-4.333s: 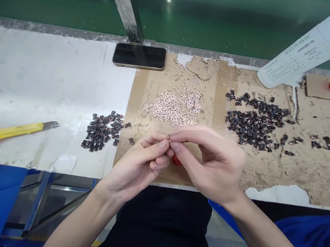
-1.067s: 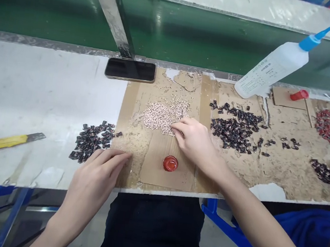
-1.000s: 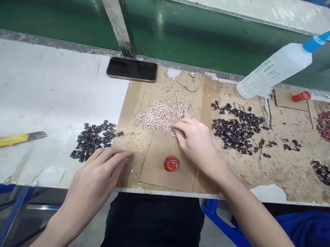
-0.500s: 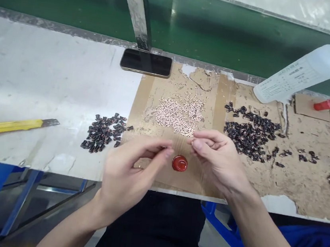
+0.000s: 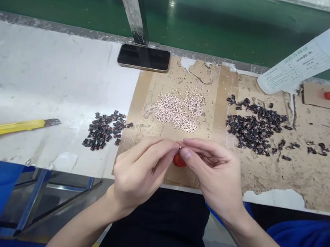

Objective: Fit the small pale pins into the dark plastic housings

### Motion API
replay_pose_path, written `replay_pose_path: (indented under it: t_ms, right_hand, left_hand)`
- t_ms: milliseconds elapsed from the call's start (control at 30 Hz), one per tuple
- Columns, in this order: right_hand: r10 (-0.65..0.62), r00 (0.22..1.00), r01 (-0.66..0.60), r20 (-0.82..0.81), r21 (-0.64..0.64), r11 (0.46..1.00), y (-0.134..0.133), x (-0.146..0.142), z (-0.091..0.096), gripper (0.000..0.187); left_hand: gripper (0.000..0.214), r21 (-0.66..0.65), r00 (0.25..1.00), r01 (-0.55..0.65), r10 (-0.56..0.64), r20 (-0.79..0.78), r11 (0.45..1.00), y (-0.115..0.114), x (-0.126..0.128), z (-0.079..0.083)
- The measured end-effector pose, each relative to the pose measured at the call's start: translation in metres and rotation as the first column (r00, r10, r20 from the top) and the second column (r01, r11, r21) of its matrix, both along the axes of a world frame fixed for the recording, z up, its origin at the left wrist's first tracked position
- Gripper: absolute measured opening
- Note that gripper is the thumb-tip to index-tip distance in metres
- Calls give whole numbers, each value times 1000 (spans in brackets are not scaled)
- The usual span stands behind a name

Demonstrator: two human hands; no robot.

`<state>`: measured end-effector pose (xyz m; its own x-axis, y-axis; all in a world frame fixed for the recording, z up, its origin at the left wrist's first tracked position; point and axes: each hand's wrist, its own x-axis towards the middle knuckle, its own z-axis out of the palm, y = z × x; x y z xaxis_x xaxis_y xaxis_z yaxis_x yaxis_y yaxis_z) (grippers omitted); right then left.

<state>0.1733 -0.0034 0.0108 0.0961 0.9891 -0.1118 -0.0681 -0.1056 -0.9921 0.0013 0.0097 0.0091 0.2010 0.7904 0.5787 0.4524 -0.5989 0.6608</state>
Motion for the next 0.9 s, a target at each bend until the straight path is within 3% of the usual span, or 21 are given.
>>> replay_pose_path:
  t_ms: [233,433,633,700,800,900]
  right_hand:
    - [8,999,-11,40,78,997,-6,-10,5,13]
    - [-75,964,13,254,236,972,-13,-17,9,13]
    - [-24,938,-90,347,309,947,-16,-16,5,20]
    - [0,929,-125,371,311,942,-17,-10,1,18]
    - [29,877,-200,479,309,930,-19,5,-5,15]
    - [23,703,-325,711,293,899,-21,19,-10,16]
  left_hand:
    - [17,32,1000,-15,15,-10,999,-4,3,-6]
    - [10,131,999,-43,46,-15,990,-8,4,-8]
    - [13,94,999,8,-5,-32,996,-17,3,-14]
    - [15,47,999,46,-46,0,998,-20,0,-14]
    - [17,-132,996,42,-30,89,990,-22,-7,-11]
    - [21,-307,979,-7,69,191,952,-23,-19,-9]
